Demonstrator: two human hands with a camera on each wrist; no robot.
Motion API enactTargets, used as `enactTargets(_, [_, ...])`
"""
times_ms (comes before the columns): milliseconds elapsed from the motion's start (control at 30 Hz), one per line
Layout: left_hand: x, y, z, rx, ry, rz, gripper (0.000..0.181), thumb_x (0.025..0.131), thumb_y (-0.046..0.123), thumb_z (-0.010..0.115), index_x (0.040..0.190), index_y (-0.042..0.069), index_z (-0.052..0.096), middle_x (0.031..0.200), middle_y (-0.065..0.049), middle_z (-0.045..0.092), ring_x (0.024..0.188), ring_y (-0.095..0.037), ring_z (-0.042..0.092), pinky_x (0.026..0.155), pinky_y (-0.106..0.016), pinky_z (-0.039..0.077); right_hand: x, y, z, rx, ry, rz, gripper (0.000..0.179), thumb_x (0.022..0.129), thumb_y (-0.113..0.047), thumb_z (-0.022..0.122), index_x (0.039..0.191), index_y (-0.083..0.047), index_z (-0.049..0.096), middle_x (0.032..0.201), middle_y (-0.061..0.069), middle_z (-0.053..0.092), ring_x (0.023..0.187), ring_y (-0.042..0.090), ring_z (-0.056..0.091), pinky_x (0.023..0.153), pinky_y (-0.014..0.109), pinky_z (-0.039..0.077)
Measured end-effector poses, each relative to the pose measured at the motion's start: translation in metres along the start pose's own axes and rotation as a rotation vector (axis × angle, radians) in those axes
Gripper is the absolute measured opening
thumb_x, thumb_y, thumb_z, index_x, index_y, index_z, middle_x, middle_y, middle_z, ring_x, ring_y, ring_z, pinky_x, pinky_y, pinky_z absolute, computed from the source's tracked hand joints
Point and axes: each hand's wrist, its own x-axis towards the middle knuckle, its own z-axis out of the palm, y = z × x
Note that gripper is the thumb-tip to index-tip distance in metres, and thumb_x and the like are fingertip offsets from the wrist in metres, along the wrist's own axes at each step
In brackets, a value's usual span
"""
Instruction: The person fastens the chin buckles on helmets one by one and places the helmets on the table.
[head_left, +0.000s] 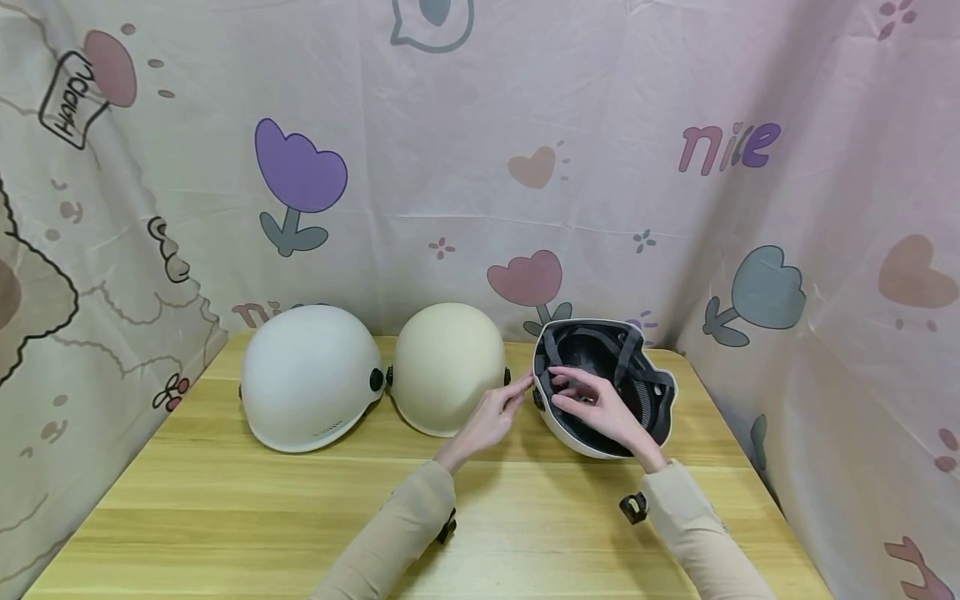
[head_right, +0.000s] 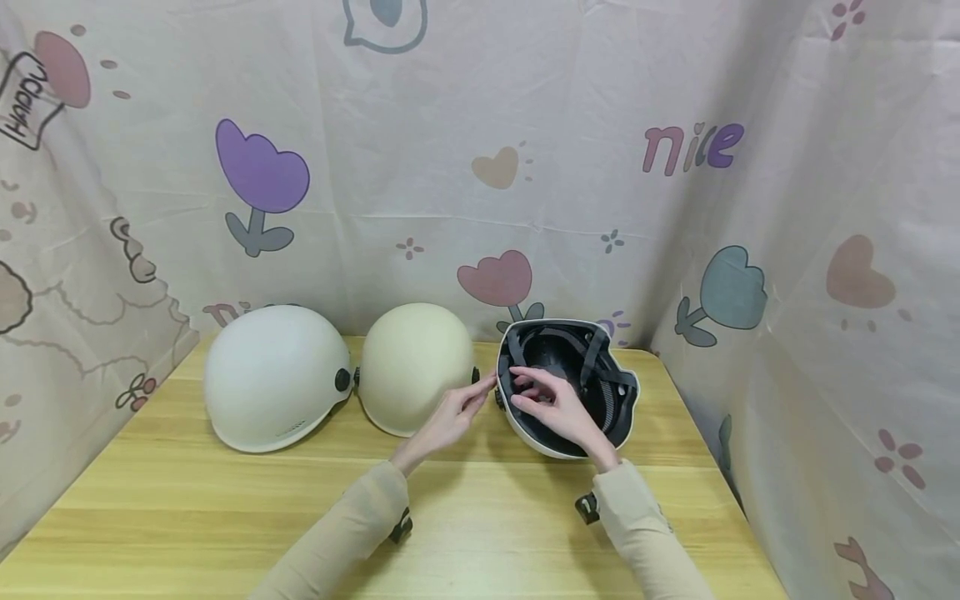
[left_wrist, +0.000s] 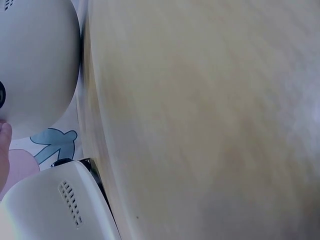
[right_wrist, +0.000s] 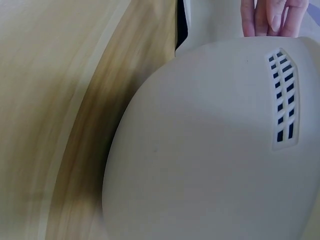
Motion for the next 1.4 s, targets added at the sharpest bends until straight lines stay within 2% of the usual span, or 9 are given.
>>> enactTargets(233, [0.0,0.001,0.0,-0.017,-0.008,-0.009,0.042,0.106,0.004,0.043,0.148,0.002,0.048,0.155,-0.011,0.045,0.142,-0.027,0.046,0.116,-0.043,0.042,0.001,0.001,0.003,0.018,-0.008,0.012,0.053,0.089,-0.007,0.076,0.139,-0.004,0.057,0.123,0.025,0.064,0.1,0.032,0.07,0.084,0.024,0.059])
enactTargets(367, [0.0,0.001,0.001,-0.013,-0.008,-0.007,0.042,0.106,0.004,0.043,0.148,0.002,0.048,0.156,-0.011,0.045,0.143,-0.027,0.045,0.116,-0.043,0.041,0.003,-0.001,0.006,-0.015,0.007,0.024,0.061,0.084,-0.007,0.08,0.14,-0.005,0.055,0.122,0.023,0.063,0.097,0.032,0.07,0.081,0.025,0.061])
enactTargets(633, [0.001,0.0,0.002,-0.012,-0.02,-0.006,0.043,0.106,0.003,0.043,0.149,0.002,0.046,0.157,-0.012,0.043,0.144,-0.028,0.043,0.117,-0.043,0.04,0.003,-0.005,0.008,-0.088,0.037,0.022,0.067,0.081,-0.005,0.083,0.141,0.0,0.053,0.114,0.027,0.065,0.088,0.037,0.07,0.077,0.048,0.062])
enactTargets(767, [0.001,-0.001,0.003,-0.024,-0.022,-0.003,0.043,0.106,0.003,0.043,0.149,0.002,0.046,0.158,-0.011,0.042,0.144,-0.027,0.043,0.117,-0.044,0.04,0.004,-0.005,0.007,-0.158,0.044,0.016,0.062,0.083,-0.009,0.083,0.139,-0.004,0.057,0.104,0.02,0.071,0.082,0.027,0.072,0.075,0.042,0.063])
enactTargets(900, [0.002,-0.001,0.003,-0.046,-0.027,-0.02,0.045,0.106,0.003,0.042,0.151,0.006,0.043,0.159,-0.008,0.04,0.145,-0.026,0.041,0.118,-0.042,0.038,0.005,-0.006,0.004,-0.202,0.081,-0.028,0.057,0.082,-0.009,0.081,0.136,-0.006,0.061,0.093,0.013,0.073,0.077,0.017,0.072,0.074,0.034,0.062])
enactTargets(1133, [0.003,-0.001,0.004,-0.079,-0.051,-0.002,0.052,0.105,0.001,0.044,0.156,0.009,0.036,0.164,-0.007,0.031,0.148,-0.028,0.036,0.118,-0.043,0.038,0.0,-0.055,0.003,-0.191,0.148,-0.051,0.052,0.082,0.003,0.076,0.131,0.006,0.061,0.089,0.021,0.07,0.078,0.022,0.07,0.076,0.052,0.061])
enactTargets(1267, [0.003,0.001,0.004,-0.102,-0.054,-0.011,0.053,0.106,0.006,0.045,0.157,0.01,0.032,0.165,-0.01,0.026,0.149,-0.03,0.034,0.117,-0.044,0.039,0.0,-0.055,0.003,-0.174,0.19,-0.059,0.05,0.083,0.003,0.075,0.131,0.005,0.062,0.089,0.02,0.069,0.079,0.018,0.069,0.076,0.049,0.061])
enactTargets(1400, [0.004,0.003,0.003,-0.118,-0.048,-0.027,0.053,0.108,0.019,0.046,0.158,0.011,0.031,0.167,-0.01,0.024,0.15,-0.029,0.034,0.117,-0.045,0.04,0.0,-0.055,0.004,-0.141,0.22,-0.069,0.049,0.083,0.003,0.075,0.13,0.005,0.063,0.088,0.02,0.068,0.079,0.012,0.067,0.077,0.044,0.062])
